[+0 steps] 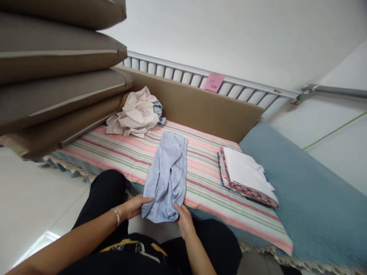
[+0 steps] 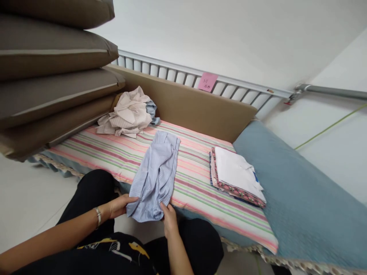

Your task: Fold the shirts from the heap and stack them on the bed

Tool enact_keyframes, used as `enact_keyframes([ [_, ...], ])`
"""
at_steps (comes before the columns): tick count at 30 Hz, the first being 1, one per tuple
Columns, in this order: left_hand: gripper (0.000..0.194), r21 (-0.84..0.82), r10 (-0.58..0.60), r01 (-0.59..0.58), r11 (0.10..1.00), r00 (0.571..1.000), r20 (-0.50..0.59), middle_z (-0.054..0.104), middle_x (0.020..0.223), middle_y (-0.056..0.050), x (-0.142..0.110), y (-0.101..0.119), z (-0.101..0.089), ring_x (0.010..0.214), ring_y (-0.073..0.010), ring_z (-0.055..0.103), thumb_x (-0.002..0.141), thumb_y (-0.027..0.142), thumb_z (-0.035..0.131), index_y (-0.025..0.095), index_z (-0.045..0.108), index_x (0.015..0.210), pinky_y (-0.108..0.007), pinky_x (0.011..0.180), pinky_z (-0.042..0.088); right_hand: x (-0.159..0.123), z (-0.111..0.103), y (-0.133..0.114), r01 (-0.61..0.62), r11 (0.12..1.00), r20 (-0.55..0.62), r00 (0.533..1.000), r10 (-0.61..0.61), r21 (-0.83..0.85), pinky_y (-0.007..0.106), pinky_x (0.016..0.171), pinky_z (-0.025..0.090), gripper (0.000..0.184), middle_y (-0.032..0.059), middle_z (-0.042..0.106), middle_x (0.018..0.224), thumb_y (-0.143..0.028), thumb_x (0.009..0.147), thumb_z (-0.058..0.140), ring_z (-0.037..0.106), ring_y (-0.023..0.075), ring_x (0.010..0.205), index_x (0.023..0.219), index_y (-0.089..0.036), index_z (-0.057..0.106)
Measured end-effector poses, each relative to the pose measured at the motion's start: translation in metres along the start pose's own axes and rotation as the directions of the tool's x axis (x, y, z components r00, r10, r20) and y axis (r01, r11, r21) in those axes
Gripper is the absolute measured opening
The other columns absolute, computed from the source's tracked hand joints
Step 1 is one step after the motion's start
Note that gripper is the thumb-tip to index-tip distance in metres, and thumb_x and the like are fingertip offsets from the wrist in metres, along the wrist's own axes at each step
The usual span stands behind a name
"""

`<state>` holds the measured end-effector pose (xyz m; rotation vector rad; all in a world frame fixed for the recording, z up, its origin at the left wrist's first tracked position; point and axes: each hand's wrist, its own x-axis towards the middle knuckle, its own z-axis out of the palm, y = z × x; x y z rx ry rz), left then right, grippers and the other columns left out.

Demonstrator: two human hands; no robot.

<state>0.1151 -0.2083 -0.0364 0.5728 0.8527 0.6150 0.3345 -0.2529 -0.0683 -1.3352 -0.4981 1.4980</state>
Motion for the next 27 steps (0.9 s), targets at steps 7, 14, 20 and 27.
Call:
enact_keyframes([
  [7, 0.049, -0.034, -0.058, 0.056, 0.998, 0.997, -0.051, 0.072, 0.083, -0.010, -0.005, -0.003, 0.002, 0.084, -0.0261, 0.067, 0.053, 0.036, 0.081, 0.012, 0.063, 0.092, -0.039, 0.081, 0.050, -0.017, 0.011, -0.011, 0.147, 0.989, -0.124, 0.982, -0.146, -0.002, 0.027, 0.059, 0.048, 0.056, 0.0056, 0.071, 0.085, -0.047, 0.052, 0.078, 0.065, 0.0195, 0.073, 0.095, -0.018, 0.060],
  [14, 0.043, 0.113, 0.110, -0.087, 0.990, 0.972, -0.208, 0.068, 0.080, -0.005, 0.001, 0.010, -0.016, 0.071, -0.0182, 0.062, 0.058, 0.044, 0.076, 0.015, 0.062, 0.086, -0.027, 0.063, 0.045, -0.019, 0.009, -0.013, 0.157, 0.987, -0.156, 0.974, -0.162, -0.043, 0.027, 0.061, 0.048, 0.072, 0.0052, 0.071, 0.090, -0.046, 0.051, 0.079, 0.066, 0.0212, 0.079, 0.113, -0.020, 0.053],
  [20, 0.024, 0.061, 0.145, -0.134, 0.989, 0.963, -0.229, 0.063, 0.062, -0.001, 0.013, 0.013, -0.022, 0.060, -0.0160, 0.058, 0.063, 0.032, 0.072, 0.015, 0.058, 0.073, -0.027, 0.060, 0.042, -0.023, 0.013, -0.002, 0.005, 0.999, -0.073, 0.997, -0.001, 0.052, 0.026, 0.058, 0.047, 0.065, 0.0043, 0.070, 0.090, -0.049, 0.057, 0.076, 0.064, 0.0168, 0.069, 0.111, -0.019, 0.054],
  [27, 0.025, 0.044, 0.209, -0.204, 0.978, 0.954, -0.217, 0.066, 0.076, -0.006, 0.011, 0.004, -0.026, 0.074, -0.0220, 0.063, 0.068, 0.037, 0.064, 0.016, 0.057, 0.080, -0.032, 0.069, 0.047, -0.015, 0.017, 0.005, -0.089, 0.995, -0.068, 0.994, 0.091, 0.034, 0.031, 0.069, 0.049, 0.067, 0.0062, 0.069, 0.102, -0.048, 0.053, 0.079, 0.065, 0.0222, 0.087, 0.110, -0.021, 0.058],
])
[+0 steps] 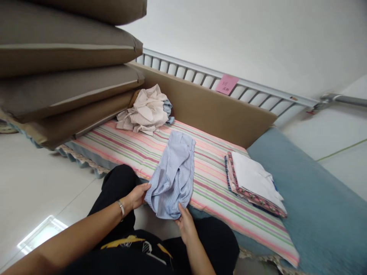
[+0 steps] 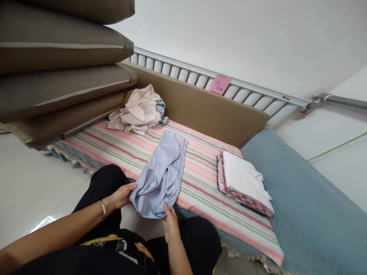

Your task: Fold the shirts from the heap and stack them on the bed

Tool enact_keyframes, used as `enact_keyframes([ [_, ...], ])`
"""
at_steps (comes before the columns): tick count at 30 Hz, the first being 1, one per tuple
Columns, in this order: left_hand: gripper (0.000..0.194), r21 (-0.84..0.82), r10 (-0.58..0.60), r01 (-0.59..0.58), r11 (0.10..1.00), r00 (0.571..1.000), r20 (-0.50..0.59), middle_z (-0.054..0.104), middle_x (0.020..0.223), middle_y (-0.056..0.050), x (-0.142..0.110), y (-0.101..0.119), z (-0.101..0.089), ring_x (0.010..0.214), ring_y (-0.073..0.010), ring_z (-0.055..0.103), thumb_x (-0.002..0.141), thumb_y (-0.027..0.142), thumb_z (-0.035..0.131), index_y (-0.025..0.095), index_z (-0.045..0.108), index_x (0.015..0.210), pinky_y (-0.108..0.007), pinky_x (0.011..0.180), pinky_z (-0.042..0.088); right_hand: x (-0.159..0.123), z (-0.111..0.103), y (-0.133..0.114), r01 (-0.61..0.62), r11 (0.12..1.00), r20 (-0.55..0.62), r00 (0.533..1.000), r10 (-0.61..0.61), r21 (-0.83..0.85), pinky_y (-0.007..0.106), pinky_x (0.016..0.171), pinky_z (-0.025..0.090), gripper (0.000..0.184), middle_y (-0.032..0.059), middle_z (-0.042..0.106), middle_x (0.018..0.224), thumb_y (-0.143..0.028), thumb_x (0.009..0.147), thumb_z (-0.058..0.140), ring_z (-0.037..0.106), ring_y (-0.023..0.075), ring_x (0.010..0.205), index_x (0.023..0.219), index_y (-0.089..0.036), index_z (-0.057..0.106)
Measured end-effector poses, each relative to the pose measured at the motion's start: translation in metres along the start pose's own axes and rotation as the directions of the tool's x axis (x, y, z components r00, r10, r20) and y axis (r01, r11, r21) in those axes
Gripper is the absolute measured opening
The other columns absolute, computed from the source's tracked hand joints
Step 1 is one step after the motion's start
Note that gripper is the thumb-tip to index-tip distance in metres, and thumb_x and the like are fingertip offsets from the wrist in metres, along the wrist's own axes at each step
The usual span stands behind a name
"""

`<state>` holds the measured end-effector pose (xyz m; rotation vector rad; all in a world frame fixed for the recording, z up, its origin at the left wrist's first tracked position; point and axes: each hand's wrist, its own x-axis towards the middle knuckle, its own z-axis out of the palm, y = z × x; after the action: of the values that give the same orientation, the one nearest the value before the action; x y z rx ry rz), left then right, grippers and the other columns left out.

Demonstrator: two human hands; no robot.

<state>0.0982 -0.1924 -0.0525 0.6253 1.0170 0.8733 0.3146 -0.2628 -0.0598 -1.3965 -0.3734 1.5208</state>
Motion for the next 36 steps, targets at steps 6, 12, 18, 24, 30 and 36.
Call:
enact_keyframes([
  [6, 0.033, 0.327, 0.329, -0.270, 0.906, 0.934, -0.141, 0.063, 0.103, -0.008, -0.008, 0.009, -0.003, 0.106, -0.0260, 0.054, 0.069, 0.032, 0.064, 0.018, 0.057, 0.098, -0.040, 0.091, 0.041, 0.011, -0.002, 0.007, 0.086, 0.994, -0.075, 0.993, -0.091, -0.064, 0.033, 0.077, 0.049, 0.064, 0.0095, 0.068, 0.107, -0.043, 0.048, 0.082, 0.062, 0.0260, 0.100, 0.103, -0.016, 0.063],
  [12, 0.039, 0.850, 0.542, -0.525, -0.040, 0.703, 0.459, 0.054, 0.119, -0.014, -0.025, 0.026, 0.045, 0.113, -0.0298, 0.046, 0.080, 0.032, 0.058, 0.018, 0.051, 0.115, -0.047, 0.099, 0.029, 0.014, -0.006, 0.011, 0.158, 0.982, -0.059, 0.985, -0.165, -0.101, 0.036, 0.077, 0.051, 0.067, 0.0094, 0.068, 0.107, -0.046, 0.055, 0.078, 0.062, 0.0275, 0.099, 0.112, -0.016, 0.060],
  [18, 0.023, 0.944, 0.437, -0.270, -0.188, 0.838, 0.326, 0.058, 0.098, -0.017, -0.003, 0.018, 0.060, 0.099, -0.0334, 0.050, 0.079, 0.024, 0.055, 0.012, 0.056, 0.098, -0.049, 0.090, 0.028, 0.011, -0.005, 0.012, 0.163, 0.980, -0.077, 0.982, -0.172, -0.112, 0.034, 0.067, 0.052, 0.063, 0.0085, 0.070, 0.093, -0.046, 0.054, 0.078, 0.065, 0.0244, 0.082, 0.106, -0.014, 0.062],
  [24, 0.018, 0.935, 0.441, -0.277, -0.220, 0.827, 0.349, 0.060, 0.086, -0.010, -0.016, 0.037, 0.038, 0.087, -0.0251, 0.054, 0.074, 0.007, 0.046, 0.015, 0.057, 0.086, -0.038, 0.082, 0.034, 0.012, -0.007, 0.013, 0.190, 0.973, -0.069, 0.977, -0.200, -0.130, 0.032, 0.067, 0.051, 0.062, 0.0067, 0.070, 0.091, -0.048, 0.055, 0.076, 0.065, 0.0226, 0.079, 0.105, -0.014, 0.064],
  [30, 0.017, 0.948, 0.563, -0.170, -0.267, 0.772, 0.297, 0.058, 0.082, -0.006, -0.041, 0.054, 0.003, 0.080, -0.0203, 0.054, 0.076, 0.006, 0.044, 0.017, 0.055, 0.081, -0.032, 0.072, 0.034, 0.015, -0.008, 0.013, 0.227, 0.960, -0.090, 0.966, -0.243, -0.164, 0.034, 0.076, 0.051, 0.064, 0.0076, 0.071, 0.094, -0.049, 0.050, 0.077, 0.064, 0.0255, 0.090, 0.105, -0.016, 0.067],
  [36, 0.022, 0.923, 0.449, -0.221, -0.313, 0.822, 0.350, 0.058, 0.085, -0.007, -0.042, 0.034, 0.005, 0.080, -0.0203, 0.056, 0.080, 0.007, 0.041, 0.018, 0.058, 0.087, -0.033, 0.072, 0.036, 0.013, -0.006, 0.013, 0.169, 0.983, -0.075, 0.982, -0.174, -0.075, 0.034, 0.069, 0.052, 0.068, 0.0087, 0.070, 0.100, -0.046, 0.053, 0.078, 0.065, 0.0254, 0.084, 0.111, -0.015, 0.062],
])
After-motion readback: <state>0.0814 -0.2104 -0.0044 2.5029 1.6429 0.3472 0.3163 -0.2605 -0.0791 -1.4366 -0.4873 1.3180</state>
